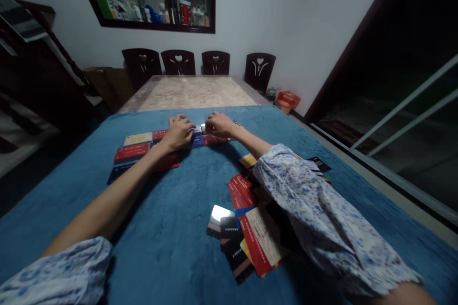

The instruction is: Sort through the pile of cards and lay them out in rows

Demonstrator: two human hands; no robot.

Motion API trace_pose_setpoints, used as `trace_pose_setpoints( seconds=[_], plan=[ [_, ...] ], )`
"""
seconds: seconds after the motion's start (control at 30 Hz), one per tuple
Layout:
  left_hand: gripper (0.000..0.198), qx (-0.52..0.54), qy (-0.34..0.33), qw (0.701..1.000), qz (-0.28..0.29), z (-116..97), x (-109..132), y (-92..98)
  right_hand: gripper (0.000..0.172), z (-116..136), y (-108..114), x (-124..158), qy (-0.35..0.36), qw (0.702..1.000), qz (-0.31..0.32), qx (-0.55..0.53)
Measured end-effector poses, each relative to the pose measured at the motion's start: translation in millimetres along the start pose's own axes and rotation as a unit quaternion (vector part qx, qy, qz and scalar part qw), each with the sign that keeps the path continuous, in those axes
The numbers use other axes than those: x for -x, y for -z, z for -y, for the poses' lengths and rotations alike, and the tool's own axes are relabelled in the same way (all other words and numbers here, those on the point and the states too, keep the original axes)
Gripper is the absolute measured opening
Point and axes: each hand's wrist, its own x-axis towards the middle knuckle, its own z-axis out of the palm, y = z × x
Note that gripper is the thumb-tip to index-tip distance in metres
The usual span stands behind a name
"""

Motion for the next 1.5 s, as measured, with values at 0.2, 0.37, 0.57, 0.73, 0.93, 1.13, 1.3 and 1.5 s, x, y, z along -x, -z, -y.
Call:
trace_pose_setpoints(
  seconds=[0.2,0.37,0.57,0.73,0.93,1.13,1.3,1.5],
  plan=[
    [0.023,0.013,-0.066,0.997,-0.049,-31.6,-2.0,-7.4,0.030,-10.9,3.4,29.7,-0.020,0.999,-0.025,0.011],
    [0.021,0.027,-0.097,0.993,-0.057,-58.2,-4.0,-14.1,0.029,-24.4,3.4,60.0,-0.027,0.999,-0.039,0.014],
    [0.023,0.041,-0.117,0.991,-0.058,-91.6,-6.5,-18.6,0.028,-41.9,2.2,101.0,-0.047,0.996,-0.071,0.003],
    [0.026,0.051,-0.153,0.985,-0.061,-115.2,-8.6,-21.7,0.025,-57.6,-0.2,137.2,-0.058,0.994,-0.092,-0.009],
    [0.029,0.067,-0.179,0.980,-0.055,-142.9,-15.1,-26.5,0.023,-71.4,-8.8,181.9,-0.081,0.988,-0.128,-0.024],
    [0.022,0.074,-0.199,0.977,-0.029,-168.5,-21.2,-29.6,0.022,-77.0,-16.0,220.6,-0.129,0.982,-0.135,-0.025],
    [0.020,0.065,-0.216,0.974,0.017,-189.0,-25.2,-28.9,0.018,-85.0,-20.4,246.4,-0.168,0.976,-0.135,-0.038],
    [0.027,0.080,-0.248,0.962,0.085,-215.7,-30.6,-33.7,0.022,-98.7,-23.9,270.6,-0.197,0.974,-0.107,-0.042]
  ],
)
